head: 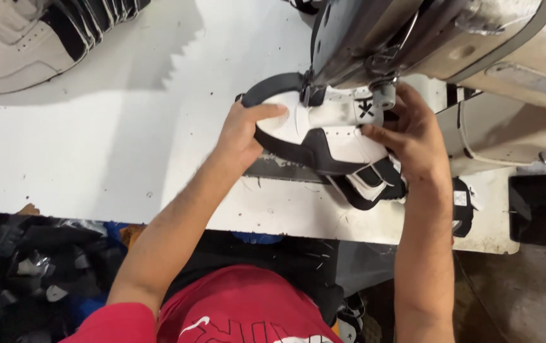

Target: The person repeatedly places a shoe upper under a sewing machine needle, guides it through the machine to stitch the edges, and then removes it. This process is repeated for multiple shoes in a continuous assembly line fashion.

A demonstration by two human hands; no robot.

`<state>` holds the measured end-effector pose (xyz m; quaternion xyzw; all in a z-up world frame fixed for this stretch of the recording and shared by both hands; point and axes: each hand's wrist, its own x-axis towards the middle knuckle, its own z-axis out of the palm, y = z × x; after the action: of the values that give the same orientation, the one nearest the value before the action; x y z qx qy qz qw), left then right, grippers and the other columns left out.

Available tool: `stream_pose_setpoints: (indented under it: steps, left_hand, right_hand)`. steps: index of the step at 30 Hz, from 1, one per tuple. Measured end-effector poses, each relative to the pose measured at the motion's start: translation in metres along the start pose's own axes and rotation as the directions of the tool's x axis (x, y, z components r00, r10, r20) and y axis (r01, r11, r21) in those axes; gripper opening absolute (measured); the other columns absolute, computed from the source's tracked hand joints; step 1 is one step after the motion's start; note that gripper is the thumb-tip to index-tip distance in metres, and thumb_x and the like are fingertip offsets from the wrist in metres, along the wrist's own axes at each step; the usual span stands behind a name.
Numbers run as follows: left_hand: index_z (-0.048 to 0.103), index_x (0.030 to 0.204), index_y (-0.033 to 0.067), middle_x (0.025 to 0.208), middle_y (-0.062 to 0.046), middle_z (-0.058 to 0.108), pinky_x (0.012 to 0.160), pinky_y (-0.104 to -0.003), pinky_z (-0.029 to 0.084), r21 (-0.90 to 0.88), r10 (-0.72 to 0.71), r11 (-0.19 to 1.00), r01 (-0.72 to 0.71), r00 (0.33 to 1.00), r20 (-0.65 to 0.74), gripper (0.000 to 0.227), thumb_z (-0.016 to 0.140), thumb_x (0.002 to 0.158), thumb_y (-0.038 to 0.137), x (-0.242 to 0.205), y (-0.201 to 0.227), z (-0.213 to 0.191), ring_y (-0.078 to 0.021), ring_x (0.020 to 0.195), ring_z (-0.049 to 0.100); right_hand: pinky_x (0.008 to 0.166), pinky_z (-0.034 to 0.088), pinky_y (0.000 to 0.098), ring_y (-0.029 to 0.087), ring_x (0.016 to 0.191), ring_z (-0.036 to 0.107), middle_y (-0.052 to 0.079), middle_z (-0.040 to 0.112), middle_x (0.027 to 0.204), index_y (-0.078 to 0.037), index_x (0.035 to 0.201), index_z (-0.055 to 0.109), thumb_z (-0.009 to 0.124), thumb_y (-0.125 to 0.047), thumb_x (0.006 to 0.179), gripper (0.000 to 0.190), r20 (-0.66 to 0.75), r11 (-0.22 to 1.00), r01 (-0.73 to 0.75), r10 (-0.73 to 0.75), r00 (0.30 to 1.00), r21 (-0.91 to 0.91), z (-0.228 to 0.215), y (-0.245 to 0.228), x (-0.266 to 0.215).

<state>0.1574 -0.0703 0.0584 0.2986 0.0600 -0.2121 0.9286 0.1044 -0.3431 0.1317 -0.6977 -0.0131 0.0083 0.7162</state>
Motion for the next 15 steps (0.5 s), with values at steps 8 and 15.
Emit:
stream_pose_setpoints:
  steps: [8, 15]
  left_hand:
    - [0.068, 0.110, -0.0103, 0.104, -0.020, 0.075, 0.083, -0.041, 0.063, 0.052, 0.051, 0.998, -0.048, 0.996, -0.067, 0.037, 0.074, 0.074, -0.008, 0.020, -0.005, -0.009, -0.0311, 0.092, 0.076]
    - [0.070, 0.114, -0.0069, 0.105, -0.015, 0.076, 0.085, -0.034, 0.060, 0.130, 0.127, 0.984, -0.122, 0.991, -0.030, 0.037, 0.074, 0.077, -0.004, 0.003, 0.000, 0.002, -0.0233, 0.093, 0.075]
  right_hand:
    - [0.095, 0.060, 0.0296, 0.015, 0.107, 0.070, 0.009, 0.071, 0.122, 0.002, 0.145, 0.052, 0.075, 0.010, 0.081, 0.069, -0.119, 0.996, -0.080, 0.074, 0.990, -0.049, 0.001, 0.002, 0.008]
    - [0.087, 0.055, 0.0247, 0.011, 0.100, 0.064, 0.005, 0.068, 0.112, 0.003, 0.146, 0.056, 0.077, 0.006, 0.088, 0.062, -0.020, 0.990, 0.011, -0.014, 1.000, -0.137, 0.004, 0.002, 0.003]
